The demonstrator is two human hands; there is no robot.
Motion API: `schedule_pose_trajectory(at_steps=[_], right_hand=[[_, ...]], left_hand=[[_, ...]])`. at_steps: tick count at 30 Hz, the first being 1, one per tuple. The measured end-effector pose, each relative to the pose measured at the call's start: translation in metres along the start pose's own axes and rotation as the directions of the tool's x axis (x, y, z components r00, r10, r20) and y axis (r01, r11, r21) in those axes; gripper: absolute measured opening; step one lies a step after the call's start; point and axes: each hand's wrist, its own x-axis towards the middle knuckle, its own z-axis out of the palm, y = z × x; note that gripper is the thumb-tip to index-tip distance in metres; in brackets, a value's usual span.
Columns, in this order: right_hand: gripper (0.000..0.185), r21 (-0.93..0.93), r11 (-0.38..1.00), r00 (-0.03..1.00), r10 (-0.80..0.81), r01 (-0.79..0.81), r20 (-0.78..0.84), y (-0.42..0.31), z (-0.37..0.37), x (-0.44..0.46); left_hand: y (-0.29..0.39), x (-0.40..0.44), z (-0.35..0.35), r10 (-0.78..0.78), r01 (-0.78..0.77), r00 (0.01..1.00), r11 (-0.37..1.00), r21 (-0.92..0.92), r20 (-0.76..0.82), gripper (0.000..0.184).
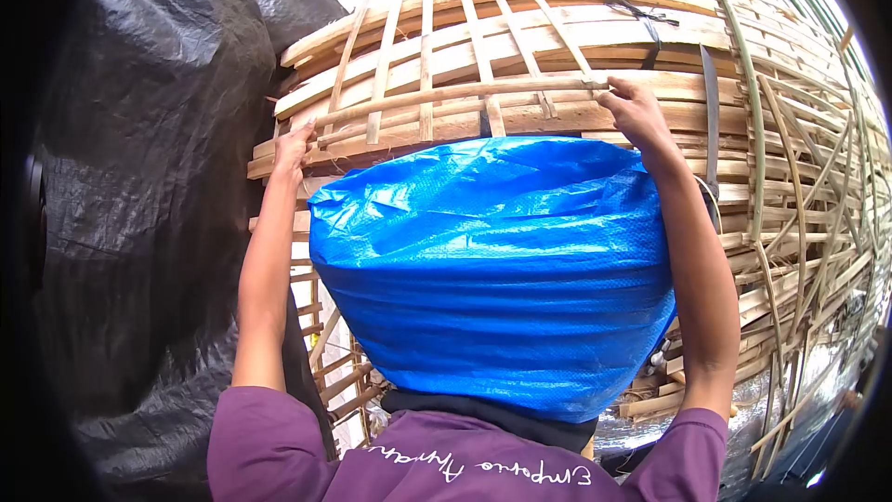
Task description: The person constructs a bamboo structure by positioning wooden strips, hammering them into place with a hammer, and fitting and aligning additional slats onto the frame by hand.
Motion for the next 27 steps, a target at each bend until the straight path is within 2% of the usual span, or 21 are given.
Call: schedule_pose_trajectory(at_steps=[3,6,8,10,12,14,17,23,27], right_hand=[[0.058,-0.005,1.000,0.999,0.025,-0.025,-0.039,0.004,-0.002,0.001],[0.061,0.025,0.999,0.997,-0.031,0.033,-0.074,0.001,0.005,-0.008],[0.060,0.020,0.999,0.997,-0.032,0.033,-0.075,-0.001,0.008,-0.010],[0.057,0.059,0.998,0.997,-0.027,0.031,-0.070,0.003,0.009,-0.008],[0.057,0.064,0.998,0.998,-0.014,0.018,-0.066,0.005,0.008,-0.008],[0.056,0.066,0.998,0.998,0.001,0.004,-0.066,0.004,0.006,-0.010],[0.059,0.031,0.997,0.997,0.070,-0.071,0.029,0.002,0.003,-0.012],[0.056,0.070,0.998,0.998,0.006,-0.002,-0.058,0.002,0.010,-0.013],[0.052,0.089,0.995,0.996,0.053,-0.047,-0.070,-0.004,0.011,-0.018]], left_hand=[[-0.010,-0.001,0.007,0.061,-0.063,0.998,0.996,-0.063,-0.033,0.038],[-0.014,-0.006,0.005,0.015,-0.017,0.999,0.998,-0.065,-0.031,0.038],[-0.016,-0.005,0.002,0.007,-0.007,1.000,1.000,-0.025,-0.001,0.044],[-0.021,-0.010,0.006,-0.018,0.016,0.997,0.999,-0.028,-0.070,0.044],[-0.024,-0.012,0.006,-0.023,0.022,0.998,1.000,-0.019,-0.063,0.045],[-0.025,-0.015,0.007,-0.035,0.028,0.997,0.994,-0.107,-0.064,0.043],[-0.023,-0.019,0.005,-0.074,0.066,0.996,0.989,-0.134,-0.057,0.040],[-0.025,-0.026,0.006,-0.128,0.114,0.991,0.963,-0.246,-0.041,0.031],[-0.025,-0.024,0.008,-0.180,0.160,0.983,0.939,-0.305,-0.039,0.023]])
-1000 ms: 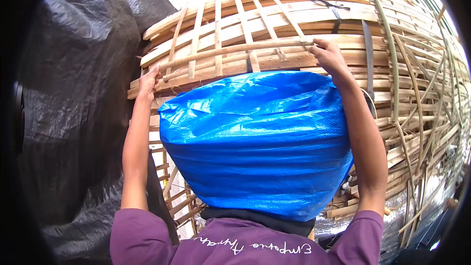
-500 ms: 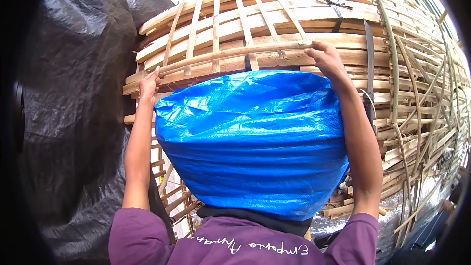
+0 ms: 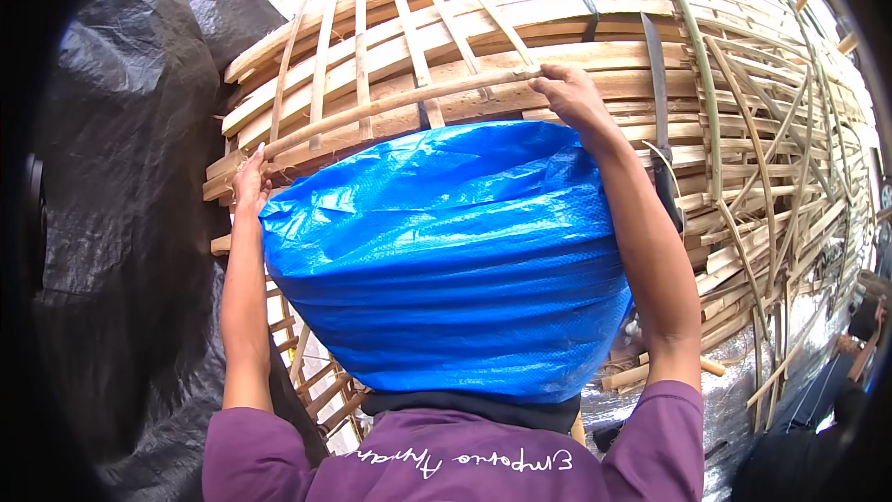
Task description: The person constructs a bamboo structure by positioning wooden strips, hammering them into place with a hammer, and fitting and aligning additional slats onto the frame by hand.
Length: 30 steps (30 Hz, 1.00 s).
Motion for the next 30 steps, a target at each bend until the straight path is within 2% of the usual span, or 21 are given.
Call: schedule_pose_trajectory(at_steps=[3,5,11,19,26,28,30], right_hand=[[0.049,0.022,1.000,0.999,-0.007,0.005,0.049,0.002,-0.003,0.004],[0.047,0.037,0.999,1.000,0.004,-0.004,0.005,0.006,-0.002,0.005],[0.045,0.066,0.997,0.999,0.025,-0.028,0.035,0.009,-0.005,0.011],[0.044,0.035,0.997,0.987,0.069,-0.075,0.146,0.010,-0.010,0.016],[0.043,0.087,0.990,0.991,0.099,-0.107,0.087,0.010,-0.008,0.013],[0.041,0.235,0.968,0.995,0.101,-0.092,-0.023,0.019,-0.005,0.021],[0.039,0.199,0.975,0.995,0.099,-0.101,0.023,0.027,-0.008,0.032]], left_hand=[[-0.004,0.005,-0.001,-0.024,0.024,1.000,1.000,-0.012,0.000,0.020],[-0.004,0.004,-0.001,-0.019,0.019,1.000,1.000,-0.014,0.020,0.021],[-0.005,0.005,-0.001,-0.035,0.036,0.999,0.999,-0.032,0.040,0.023],[-0.010,0.009,-0.003,-0.023,0.024,0.999,0.999,-0.035,0.037,0.023],[-0.013,0.012,-0.003,-0.022,0.025,0.998,0.998,-0.065,0.051,0.024],[-0.013,0.011,-0.001,-0.030,0.036,0.997,0.996,-0.087,0.069,0.026],[-0.011,0.008,0.000,-0.035,0.044,0.996,0.993,-0.108,0.088,0.029]])
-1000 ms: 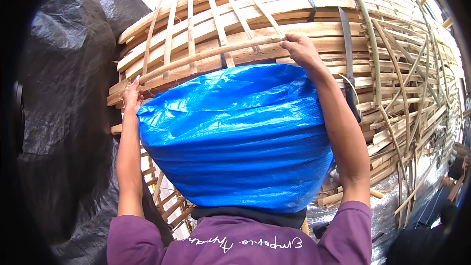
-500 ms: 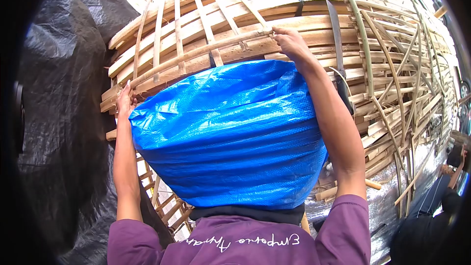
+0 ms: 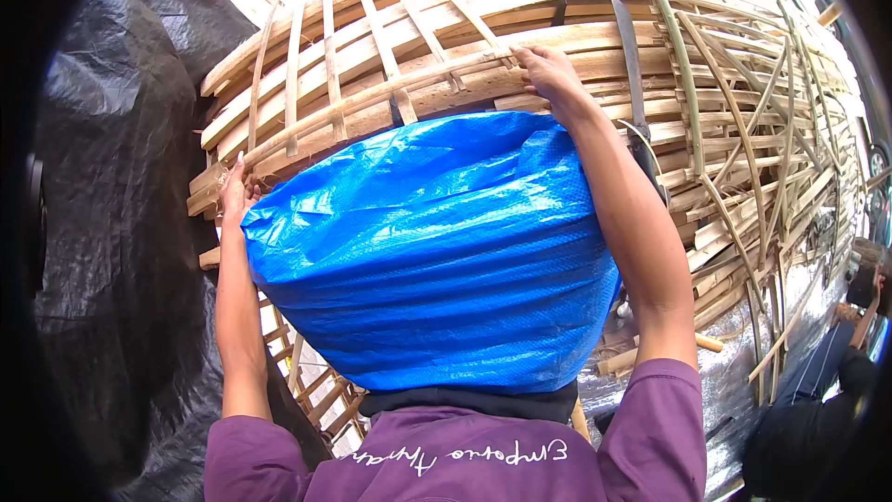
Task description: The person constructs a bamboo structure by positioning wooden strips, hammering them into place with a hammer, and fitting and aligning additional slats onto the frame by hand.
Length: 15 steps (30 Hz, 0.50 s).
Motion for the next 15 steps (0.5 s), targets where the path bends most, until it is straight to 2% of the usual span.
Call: schedule_pose_trajectory(at_steps=[1,5,10,13,15], right_hand=[[0.038,-0.036,0.999,0.999,0.010,-0.008,0.048,-0.001,-0.001,0.000],[0.035,-0.083,0.996,1.000,-0.017,0.019,0.026,-0.008,0.004,0.001],[0.034,-0.076,0.991,0.994,0.105,-0.108,-0.041,-0.015,0.008,0.001],[0.035,-0.077,0.985,0.987,0.160,-0.158,0.024,-0.010,0.006,0.010],[0.036,-0.079,0.984,0.986,0.164,-0.162,0.026,-0.010,0.000,0.008]], left_hand=[[0.000,-0.002,0.000,0.003,-0.003,1.000,1.000,-0.006,0.022,0.031],[0.001,-0.002,0.001,-0.020,0.021,1.000,1.000,-0.020,0.016,0.033],[-0.002,0.000,-0.004,-0.004,0.005,0.999,0.999,-0.034,0.044,0.035],[0.000,-0.004,-0.001,-0.001,0.002,0.999,1.000,-0.030,0.044,0.033],[0.001,-0.007,0.003,-0.015,0.014,1.000,0.999,-0.035,-0.011,0.030]])
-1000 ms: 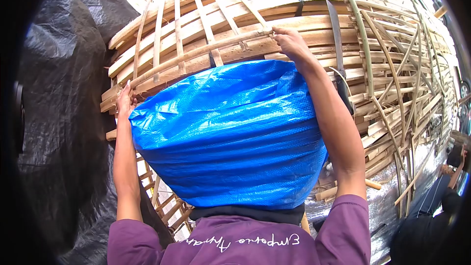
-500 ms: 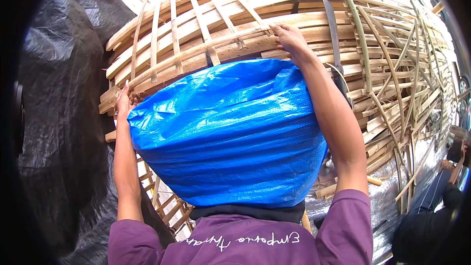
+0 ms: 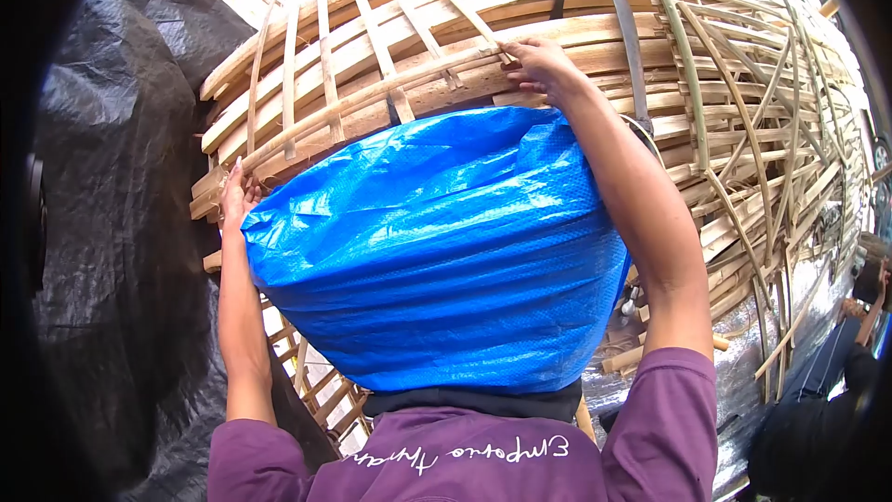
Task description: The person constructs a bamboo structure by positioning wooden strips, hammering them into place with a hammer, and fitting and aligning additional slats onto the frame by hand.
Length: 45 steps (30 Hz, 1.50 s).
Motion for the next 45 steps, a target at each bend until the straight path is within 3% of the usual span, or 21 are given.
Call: schedule_pose_trajectory(at_steps=[11,21,25,30,45], right_hand=[[0.042,0.052,0.997,0.994,-0.051,0.056,-0.092,0.007,0.004,0.007],[0.037,0.073,0.995,0.989,-0.051,0.061,-0.137,0.008,0.009,0.006],[0.031,0.087,0.993,0.983,-0.066,0.082,-0.172,0.005,0.012,0.001],[0.025,0.124,0.986,0.988,-0.098,0.113,-0.123,0.009,0.011,0.006],[0.023,0.053,0.996,0.988,-0.062,0.070,-0.142,0.006,0.012,0.004]], left_hand=[[-0.007,0.008,-0.009,-0.025,0.024,1.000,0.999,-0.042,-0.018,0.038],[-0.005,0.004,-0.005,0.052,-0.052,0.998,0.999,0.012,-0.030,0.027],[-0.004,0.000,-0.004,0.054,-0.055,0.998,0.996,-0.065,-0.018,0.018],[-0.003,-0.003,-0.004,0.052,-0.051,0.999,0.988,-0.143,0.004,0.018],[-0.008,0.015,-0.012,0.072,-0.069,0.996,0.996,-0.062,0.047,0.018]])
